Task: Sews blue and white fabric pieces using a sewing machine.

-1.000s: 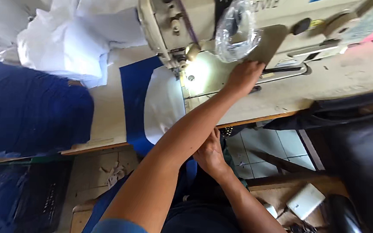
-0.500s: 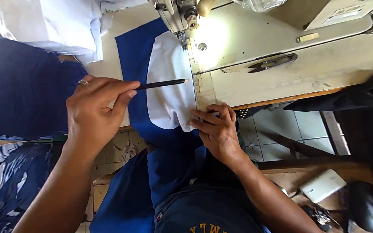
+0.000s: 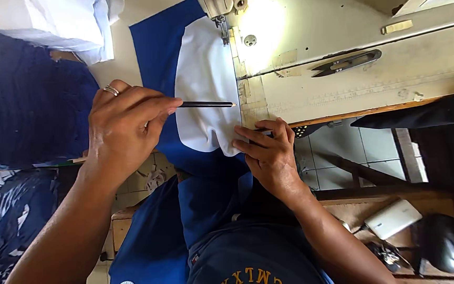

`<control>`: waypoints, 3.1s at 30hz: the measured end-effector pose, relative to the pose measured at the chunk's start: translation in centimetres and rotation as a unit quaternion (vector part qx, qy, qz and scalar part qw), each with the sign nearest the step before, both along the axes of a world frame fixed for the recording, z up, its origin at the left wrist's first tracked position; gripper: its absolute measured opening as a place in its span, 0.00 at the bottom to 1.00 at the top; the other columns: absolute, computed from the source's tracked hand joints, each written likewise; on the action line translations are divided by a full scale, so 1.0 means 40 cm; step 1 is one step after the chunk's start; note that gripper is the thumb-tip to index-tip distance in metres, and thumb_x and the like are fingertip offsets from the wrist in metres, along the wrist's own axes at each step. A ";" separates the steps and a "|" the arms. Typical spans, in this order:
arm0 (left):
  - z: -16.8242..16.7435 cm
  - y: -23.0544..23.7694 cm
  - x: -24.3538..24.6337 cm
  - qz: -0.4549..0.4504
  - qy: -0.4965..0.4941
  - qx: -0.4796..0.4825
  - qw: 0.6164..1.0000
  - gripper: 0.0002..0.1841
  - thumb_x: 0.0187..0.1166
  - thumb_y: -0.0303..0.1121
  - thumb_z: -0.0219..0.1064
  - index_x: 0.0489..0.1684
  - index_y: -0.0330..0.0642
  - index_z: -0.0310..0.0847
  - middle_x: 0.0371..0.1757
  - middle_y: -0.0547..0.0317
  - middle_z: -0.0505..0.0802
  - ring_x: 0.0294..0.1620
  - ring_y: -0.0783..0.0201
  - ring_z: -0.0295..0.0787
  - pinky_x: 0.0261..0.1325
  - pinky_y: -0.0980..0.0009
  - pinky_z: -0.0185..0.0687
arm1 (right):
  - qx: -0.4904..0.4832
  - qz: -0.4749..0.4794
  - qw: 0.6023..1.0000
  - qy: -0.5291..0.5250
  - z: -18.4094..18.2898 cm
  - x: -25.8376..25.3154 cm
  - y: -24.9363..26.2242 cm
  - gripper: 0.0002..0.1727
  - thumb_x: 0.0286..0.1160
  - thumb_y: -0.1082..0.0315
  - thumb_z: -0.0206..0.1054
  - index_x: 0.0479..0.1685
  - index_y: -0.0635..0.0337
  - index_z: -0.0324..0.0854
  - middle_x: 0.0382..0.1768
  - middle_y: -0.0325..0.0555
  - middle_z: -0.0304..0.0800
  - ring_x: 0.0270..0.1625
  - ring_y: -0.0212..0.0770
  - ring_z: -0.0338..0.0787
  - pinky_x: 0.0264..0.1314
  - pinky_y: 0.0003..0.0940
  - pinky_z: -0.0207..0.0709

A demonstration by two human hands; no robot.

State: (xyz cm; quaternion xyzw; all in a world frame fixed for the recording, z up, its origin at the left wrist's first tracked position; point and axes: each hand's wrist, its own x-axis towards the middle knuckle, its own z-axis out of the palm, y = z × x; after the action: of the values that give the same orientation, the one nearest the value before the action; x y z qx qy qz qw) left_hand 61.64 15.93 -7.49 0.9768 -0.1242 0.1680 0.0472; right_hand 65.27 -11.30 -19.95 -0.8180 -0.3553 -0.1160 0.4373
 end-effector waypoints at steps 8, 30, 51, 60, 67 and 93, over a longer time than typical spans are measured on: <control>-0.010 -0.002 0.012 -0.007 0.008 0.007 1.000 0.12 0.88 0.33 0.64 0.58 0.44 0.93 0.52 0.46 0.94 0.51 0.46 0.86 0.58 0.53 0.74 | 0.001 -0.007 1.000 -0.002 0.002 -0.001 0.002 0.13 0.75 0.69 0.69 0.45 0.43 0.98 0.63 0.35 0.94 0.72 0.51 0.84 0.85 0.63 0.56; 0.039 -0.039 0.066 -0.001 0.031 0.029 0.999 0.15 0.91 0.35 0.60 0.63 0.40 0.89 0.48 0.38 0.92 0.48 0.41 0.89 0.54 0.47 0.78 | 0.014 -0.013 1.000 0.009 -0.004 -0.001 0.003 0.12 0.74 0.70 0.70 0.45 0.42 0.98 0.63 0.34 0.94 0.73 0.51 0.83 0.85 0.63 0.55; -0.146 -0.678 0.643 -0.069 0.118 -0.140 0.981 0.12 0.83 0.38 0.65 0.48 0.38 0.88 0.51 0.46 0.93 0.59 0.47 0.90 0.58 0.47 0.82 | 0.037 -0.020 0.999 0.025 0.003 0.004 -0.001 0.09 0.76 0.67 0.70 0.38 0.43 0.97 0.50 0.31 0.97 0.71 0.46 0.85 0.86 0.55 0.60; -0.110 -0.405 0.370 -0.017 0.082 -0.145 0.986 0.19 0.89 0.44 0.60 0.58 0.39 0.89 0.55 0.48 0.94 0.60 0.50 0.91 0.62 0.51 0.85 | 0.025 -0.024 0.999 0.028 -0.003 0.005 0.008 0.13 0.77 0.68 0.68 0.43 0.37 0.98 0.57 0.29 0.96 0.70 0.44 0.86 0.78 0.54 0.67; -0.195 -0.095 0.290 0.047 -0.032 -0.199 0.978 0.14 0.86 0.34 0.63 0.57 0.35 0.89 0.63 0.45 0.92 0.68 0.53 0.87 0.72 0.60 0.81 | -0.004 -0.012 1.000 0.027 -0.007 0.000 0.002 0.16 0.77 0.68 0.66 0.48 0.35 0.97 0.62 0.28 0.94 0.73 0.46 0.83 0.83 0.58 0.60; -0.232 -0.061 0.337 -0.038 -0.007 -0.126 0.991 0.18 0.89 0.37 0.57 0.65 0.42 0.90 0.71 0.45 0.89 0.79 0.49 0.79 0.83 0.58 0.69 | -0.063 -0.012 0.997 0.041 0.040 0.007 0.011 0.15 0.79 0.66 0.66 0.52 0.36 0.96 0.62 0.31 0.94 0.70 0.48 0.84 0.81 0.61 0.59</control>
State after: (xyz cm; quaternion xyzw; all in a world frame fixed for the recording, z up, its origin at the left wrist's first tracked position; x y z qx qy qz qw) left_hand 75.12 13.47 -16.76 0.9566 -0.1390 0.1868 0.1751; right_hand 65.57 -10.85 -18.36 -0.8520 -0.3342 -0.0649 0.3978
